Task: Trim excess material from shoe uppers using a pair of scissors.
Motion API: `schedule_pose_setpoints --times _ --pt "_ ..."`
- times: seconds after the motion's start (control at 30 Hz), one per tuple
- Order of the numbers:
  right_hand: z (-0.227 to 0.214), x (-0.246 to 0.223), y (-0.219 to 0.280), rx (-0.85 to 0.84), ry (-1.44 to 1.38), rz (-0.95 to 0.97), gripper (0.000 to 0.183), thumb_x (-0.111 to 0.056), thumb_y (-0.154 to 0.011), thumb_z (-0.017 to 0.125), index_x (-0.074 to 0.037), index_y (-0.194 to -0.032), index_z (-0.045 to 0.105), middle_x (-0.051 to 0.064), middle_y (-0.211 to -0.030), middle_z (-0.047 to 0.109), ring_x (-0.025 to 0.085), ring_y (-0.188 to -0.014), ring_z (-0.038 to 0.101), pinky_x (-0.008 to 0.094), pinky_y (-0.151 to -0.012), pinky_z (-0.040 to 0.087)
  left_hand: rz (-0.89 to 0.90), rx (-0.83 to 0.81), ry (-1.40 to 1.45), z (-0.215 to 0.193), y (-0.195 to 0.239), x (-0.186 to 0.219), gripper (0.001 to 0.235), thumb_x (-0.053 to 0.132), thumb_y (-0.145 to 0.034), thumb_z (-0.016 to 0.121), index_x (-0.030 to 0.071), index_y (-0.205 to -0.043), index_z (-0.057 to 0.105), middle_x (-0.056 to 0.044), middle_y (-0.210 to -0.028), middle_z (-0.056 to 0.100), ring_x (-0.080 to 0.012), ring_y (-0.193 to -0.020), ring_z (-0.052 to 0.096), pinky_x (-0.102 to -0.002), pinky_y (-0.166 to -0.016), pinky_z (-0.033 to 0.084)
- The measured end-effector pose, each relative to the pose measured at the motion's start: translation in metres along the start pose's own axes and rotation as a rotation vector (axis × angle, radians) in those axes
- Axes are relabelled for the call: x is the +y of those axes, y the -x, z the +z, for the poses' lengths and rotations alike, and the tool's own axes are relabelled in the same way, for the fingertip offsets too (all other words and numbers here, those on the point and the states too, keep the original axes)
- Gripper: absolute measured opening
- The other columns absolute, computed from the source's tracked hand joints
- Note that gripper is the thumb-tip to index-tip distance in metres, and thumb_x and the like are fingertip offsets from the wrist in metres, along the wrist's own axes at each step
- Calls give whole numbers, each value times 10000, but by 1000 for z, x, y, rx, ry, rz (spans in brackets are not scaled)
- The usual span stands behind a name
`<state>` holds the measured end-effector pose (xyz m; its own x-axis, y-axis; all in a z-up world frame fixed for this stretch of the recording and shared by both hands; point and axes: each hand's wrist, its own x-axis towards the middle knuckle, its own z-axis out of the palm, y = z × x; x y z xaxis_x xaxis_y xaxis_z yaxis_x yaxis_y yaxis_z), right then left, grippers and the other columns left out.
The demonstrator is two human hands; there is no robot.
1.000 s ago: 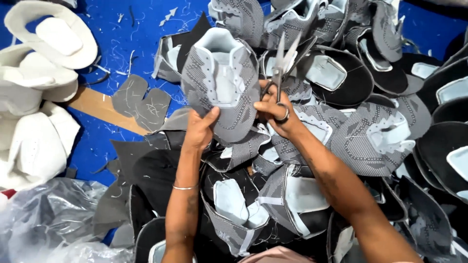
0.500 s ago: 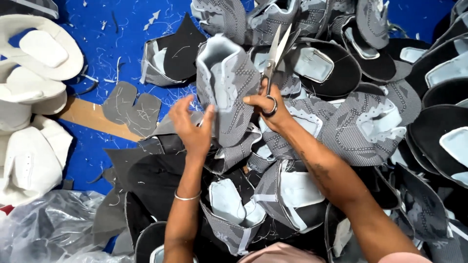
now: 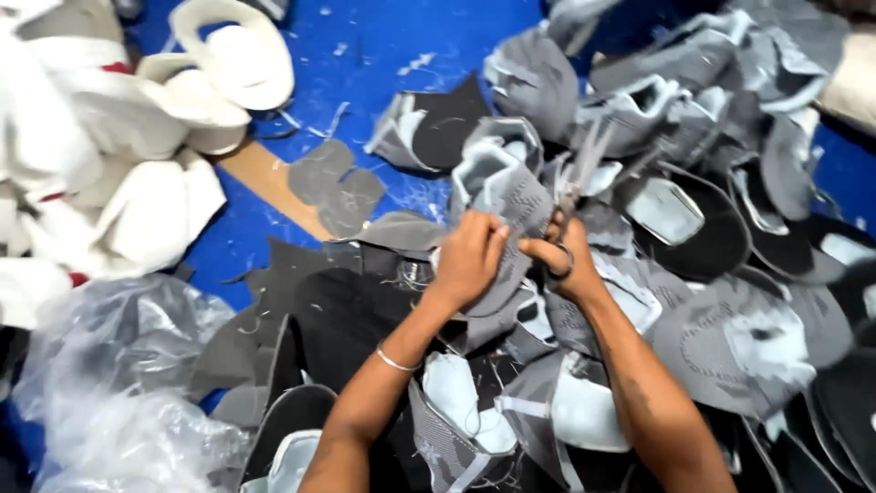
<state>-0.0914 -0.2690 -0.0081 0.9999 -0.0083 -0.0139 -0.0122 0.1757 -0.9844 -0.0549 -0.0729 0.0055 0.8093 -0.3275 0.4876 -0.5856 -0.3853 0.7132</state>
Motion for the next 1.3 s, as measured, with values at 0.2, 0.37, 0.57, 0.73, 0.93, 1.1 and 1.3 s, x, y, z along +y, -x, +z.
schedule_pose_setpoints --times 0.2,0.37,0.57,0.73,0.93,1.1,1.3 --pt "15 -26 4 16 -1 62 264 -113 -785 709 -5 -1019 652 -14 -864 729 62 -736 663 232 -655 527 -220 -169 394 -5 2 -12 176 191 -1024 645 20 -990 620 -69 -830 642 -160 -760 600 -316 -710 504" --pt "-9 26 3 103 79 128 290 -103 -862 789 57 -944 561 12 -727 526 105 -590 477 286 -509 364 -281 -222 484 1 4 -25 179 183 -1064 593 7 -1036 603 -91 -835 637 -182 -770 582 -334 -710 498" --pt "18 -28 4 96 -25 85 193 -129 -839 714 8 -971 678 -46 -770 653 52 -662 572 249 -592 461 -25 -278 85 -8 -5 6 166 190 -1047 587 31 -1012 561 -167 -951 619 -382 -806 640 -476 -691 483" --pt "19 -25 5 107 57 54 162 -129 -843 711 25 -886 685 -21 -747 679 85 -653 603 268 -605 480 105 -281 -96 -7 -1 9 177 197 -1058 577 28 -1009 559 -165 -919 580 -384 -763 632 -496 -646 481" --pt "26 -27 4 249 288 -39 211 -176 -815 738 -4 -842 618 -39 -700 620 78 -624 553 277 -568 463 -106 -167 -20 10 2 6 200 210 -1049 570 18 -995 567 -179 -892 626 -396 -748 627 -505 -644 478" --pt "23 -15 3 302 405 -59 234 -183 -811 754 -2 -822 606 -15 -664 584 101 -610 525 307 -564 452 -469 -226 198 28 10 -13 242 233 -1023 585 13 -922 577 -182 -760 671 -300 -683 672 -424 -643 504" --pt "15 -14 -8 366 346 -150 242 -177 -829 718 -7 -1000 698 -31 -783 693 93 -681 614 290 -624 510 -255 -336 555 32 20 16 223 217 -1025 621 -2 -985 627 -160 -862 668 -288 -823 648 -414 -754 539"
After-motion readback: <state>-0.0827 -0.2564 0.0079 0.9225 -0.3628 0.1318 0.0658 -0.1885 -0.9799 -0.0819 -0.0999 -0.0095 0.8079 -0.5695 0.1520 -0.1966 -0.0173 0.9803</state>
